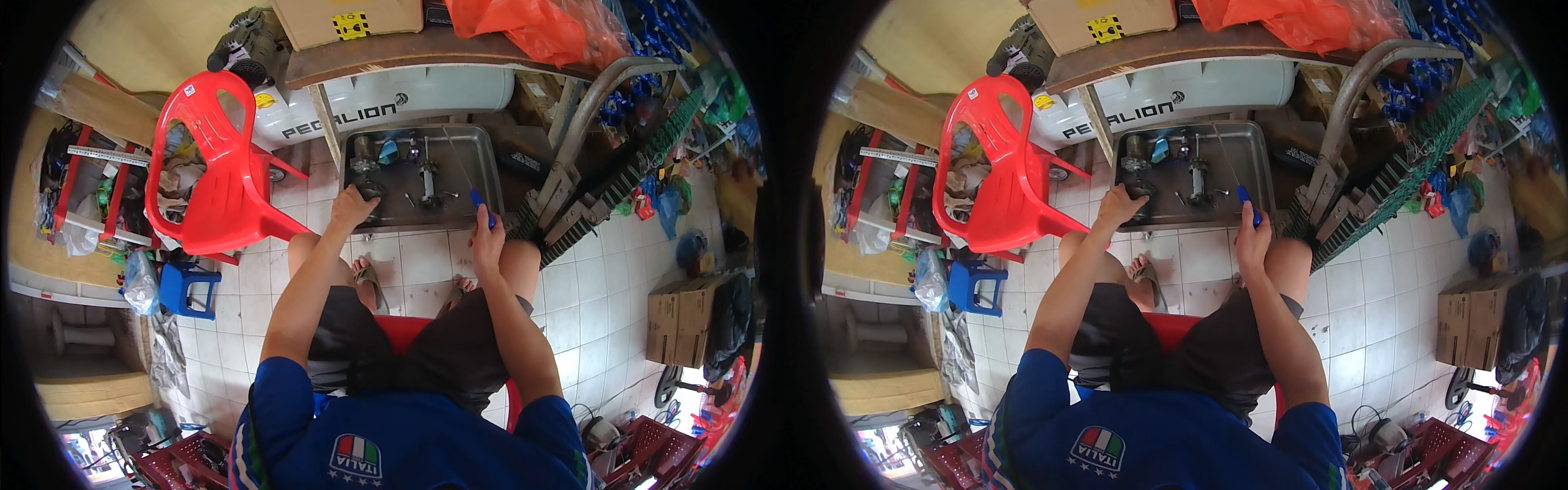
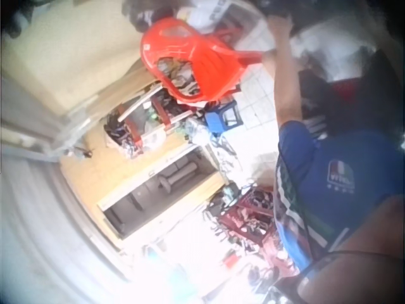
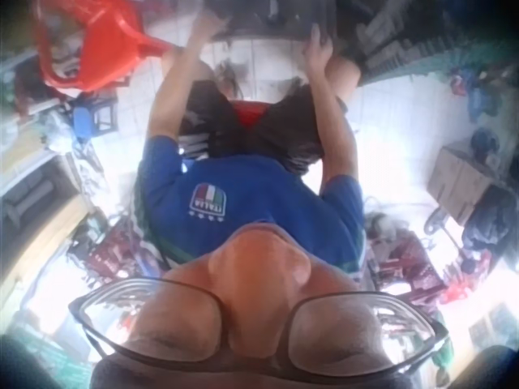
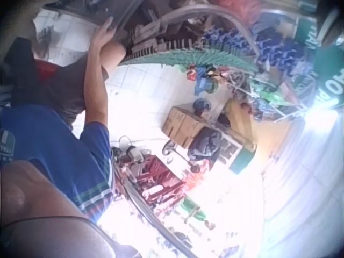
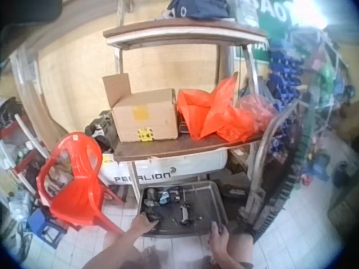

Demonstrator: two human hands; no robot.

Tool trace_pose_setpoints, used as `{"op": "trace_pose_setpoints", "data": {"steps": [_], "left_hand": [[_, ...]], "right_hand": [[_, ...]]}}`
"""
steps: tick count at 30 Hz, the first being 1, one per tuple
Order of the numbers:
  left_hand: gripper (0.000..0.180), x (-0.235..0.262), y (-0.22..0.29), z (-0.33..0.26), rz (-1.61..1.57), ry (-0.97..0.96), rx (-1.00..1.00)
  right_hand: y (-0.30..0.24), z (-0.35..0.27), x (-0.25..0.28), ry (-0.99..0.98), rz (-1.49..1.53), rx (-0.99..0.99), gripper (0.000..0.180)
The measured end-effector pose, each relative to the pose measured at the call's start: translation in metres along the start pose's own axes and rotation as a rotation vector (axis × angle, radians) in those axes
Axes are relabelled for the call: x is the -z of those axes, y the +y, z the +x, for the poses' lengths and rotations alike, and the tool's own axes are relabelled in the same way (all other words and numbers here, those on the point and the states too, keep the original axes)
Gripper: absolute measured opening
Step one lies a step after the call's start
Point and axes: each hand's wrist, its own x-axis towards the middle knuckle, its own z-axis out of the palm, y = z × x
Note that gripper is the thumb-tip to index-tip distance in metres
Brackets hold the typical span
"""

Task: The person disassembles a carburetor by using a screwdriver to remove screws and separating the metal housing components over a tray.

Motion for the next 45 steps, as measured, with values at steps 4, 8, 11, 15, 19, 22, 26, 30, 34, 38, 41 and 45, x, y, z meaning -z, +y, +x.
{"op": "trace_pose_setpoints", "data": {"steps": [4,8,11,15,19,22,26,30,34,38,41,45], "left_hand": [[0.085,0.015,-0.012,0.004,0.004,-0.06,-0.075],[0.098,0.018,-0.014,0.006,-0.041,-0.033,-0.085],[0.1,0.007,-0.017,0.003,-0.085,-0.025,-0.076],[0.103,0.005,-0.029,0.015,-0.155,-0.066,-0.064],[0.102,0.01,-0.025,0.011,-0.077,-0.026,-0.102],[0.099,0.025,-0.01,0.014,-0.187,-0.2,-0.015],[0.092,0.055,-0.032,0.031,-0.29,-0.185,0.034],[0.082,0.052,-0.031,0.062,-0.167,0.107,-0.065],[0.078,0.031,-0.014,0.076,-0.075,0.215,-0.175],[0.081,0.014,0.003,0.077,-0.007,0.238,-0.149],[0.087,0.014,0.01,0.082,0.029,0.16,-0.128],[0.093,0.016,0.013,0.093,0.002,0.018,-0.122]], "right_hand": [[-0.003,0.004,0.001,0.016,0.032,-0.073,0.048],[-0.006,0.004,0.001,0.034,0.023,-0.092,0.052],[-0.001,0.008,0.004,0.065,-0.059,-0.061,0.055],[0.025,0.025,0.008,0.096,-0.194,0.016,0.061],[0.037,0.031,0.009,0.105,-0.233,0.024,0.062],[0.04,0.038,0.018,0.126,-0.219,0.012,0.057],[-0.005,0.009,0.004,0.058,-0.124,-0.157,0.063],[-0.005,0.009,0.0,0.049,-0.103,-0.149,0.059],[0.0,0.01,0.003,0.036,-0.006,-0.162,0.054],[-0.01,0.007,0.004,0.032,-0.042,-0.214,0.052],[-0.011,0.008,0.004,0.022,-0.052,-0.22,0.054],[-0.014,0.008,0.004,0.019,-0.057,-0.233,0.057]]}}
